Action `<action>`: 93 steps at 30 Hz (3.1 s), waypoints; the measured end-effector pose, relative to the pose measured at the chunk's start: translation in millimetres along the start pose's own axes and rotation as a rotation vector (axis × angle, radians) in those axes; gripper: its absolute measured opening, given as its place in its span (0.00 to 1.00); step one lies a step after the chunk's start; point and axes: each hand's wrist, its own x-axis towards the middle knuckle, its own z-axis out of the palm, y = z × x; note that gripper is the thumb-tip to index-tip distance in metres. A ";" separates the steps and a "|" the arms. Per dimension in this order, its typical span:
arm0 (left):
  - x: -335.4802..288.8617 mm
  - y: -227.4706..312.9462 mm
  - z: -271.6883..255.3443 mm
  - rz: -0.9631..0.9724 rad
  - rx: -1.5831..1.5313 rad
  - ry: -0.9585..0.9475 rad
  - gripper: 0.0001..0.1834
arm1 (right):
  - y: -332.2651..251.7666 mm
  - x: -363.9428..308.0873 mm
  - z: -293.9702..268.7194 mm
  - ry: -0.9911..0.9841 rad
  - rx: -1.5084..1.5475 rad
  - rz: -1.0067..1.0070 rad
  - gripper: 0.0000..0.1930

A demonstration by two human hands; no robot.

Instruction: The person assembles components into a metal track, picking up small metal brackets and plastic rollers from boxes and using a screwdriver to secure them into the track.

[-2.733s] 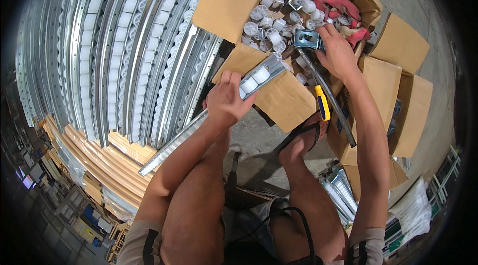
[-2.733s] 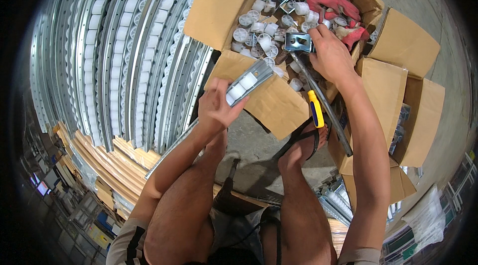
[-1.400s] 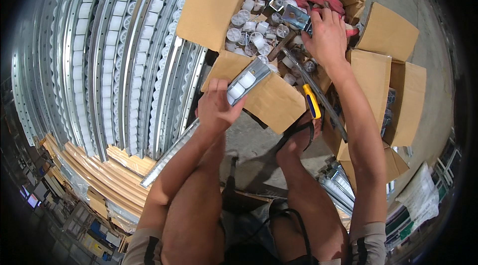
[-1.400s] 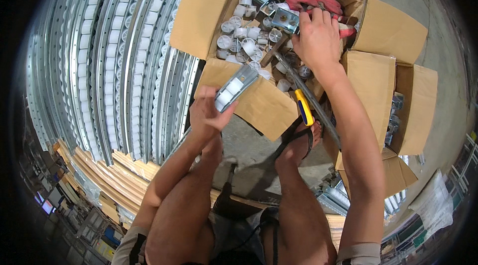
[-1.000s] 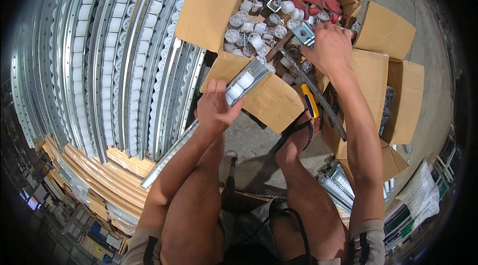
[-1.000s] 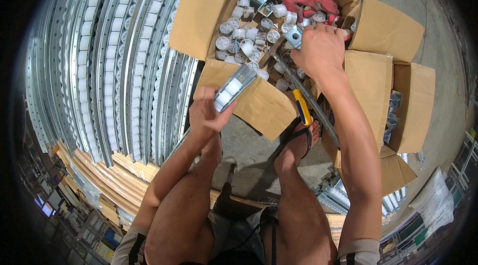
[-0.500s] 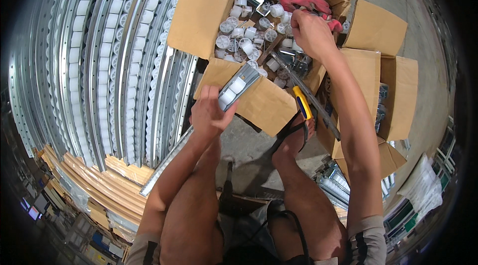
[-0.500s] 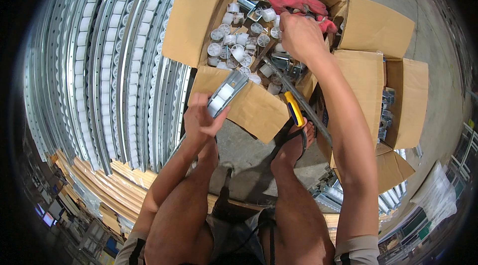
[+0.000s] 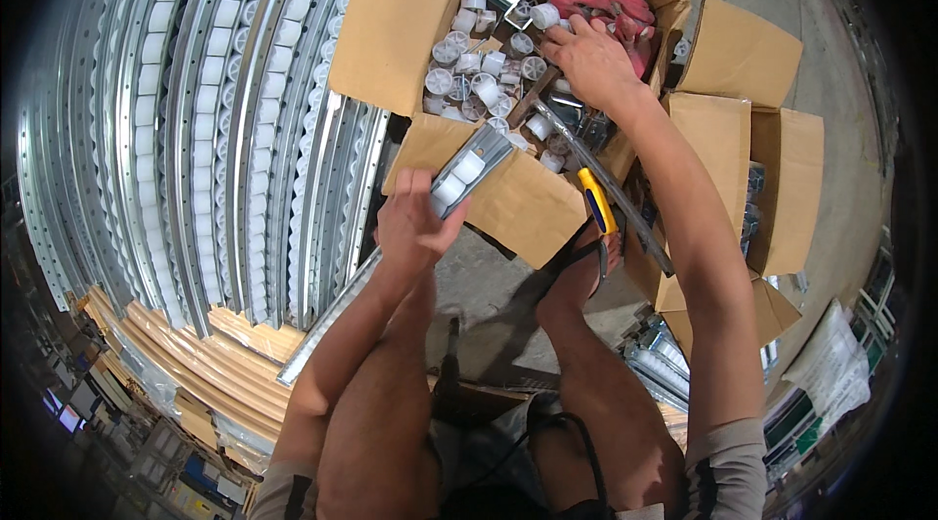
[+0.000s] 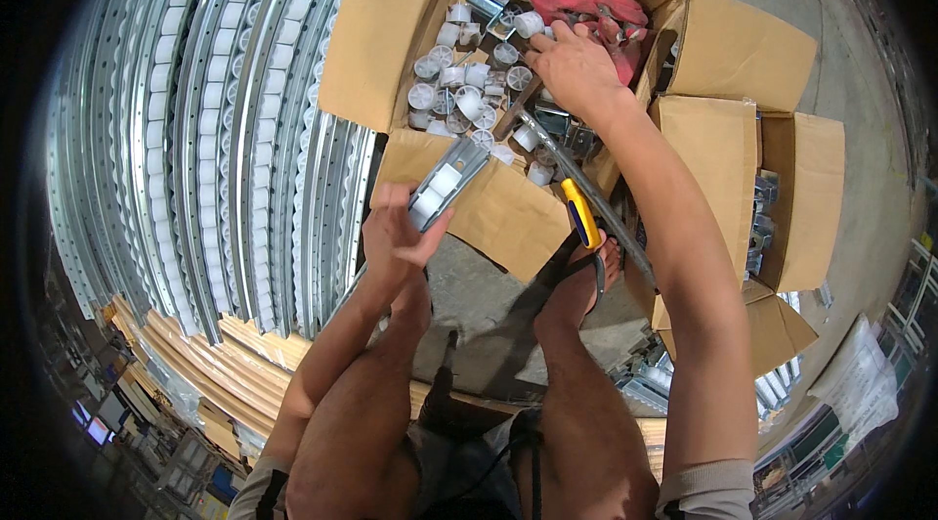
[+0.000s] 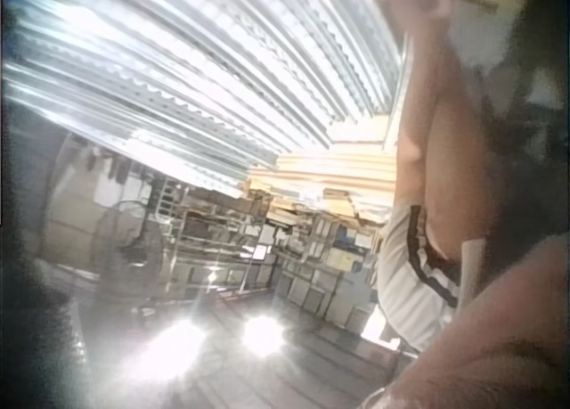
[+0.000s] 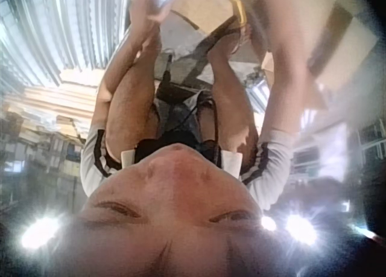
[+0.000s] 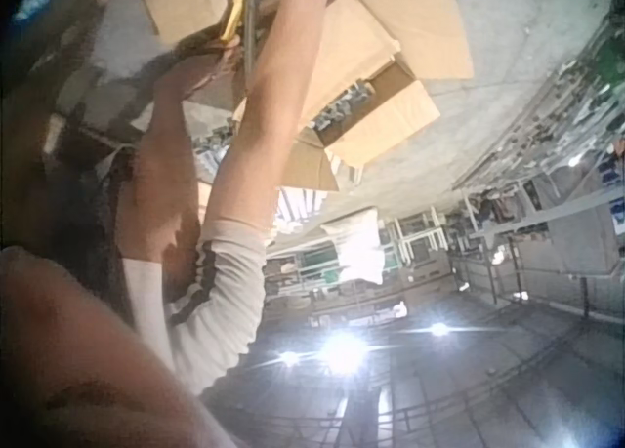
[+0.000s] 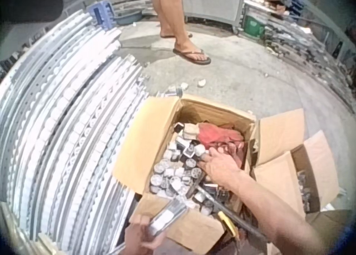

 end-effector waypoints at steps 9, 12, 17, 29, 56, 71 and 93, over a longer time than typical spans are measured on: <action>1.9 3.4 -4.9 -0.006 -0.041 -0.002 0.32 | 30.3 -4.4 -13.0 0.101 0.819 0.207 0.22; 4.4 8.1 -17.1 -0.074 -0.078 -0.083 0.34 | 37.4 -11.9 -20.2 0.056 1.360 0.302 0.20; 16.5 16.6 -41.8 -0.024 -0.086 -0.024 0.35 | 43.5 -14.5 -37.0 0.001 1.703 0.264 0.16; 59.1 58.4 -61.0 0.251 -0.217 0.059 0.33 | -113.8 -41.1 -84.2 -0.380 1.930 0.093 0.15; 45.3 50.3 -64.8 -0.551 -0.917 0.093 0.11 | 13.3 -7.5 -3.5 0.124 0.427 0.489 0.10; 44.6 47.9 -59.2 -0.550 -0.906 0.063 0.13 | 1.3 -2.2 5.3 0.144 0.054 0.174 0.09; 45.2 46.9 -58.2 -0.529 -0.902 0.053 0.12 | -99.8 56.0 -23.8 -0.151 0.505 0.178 0.10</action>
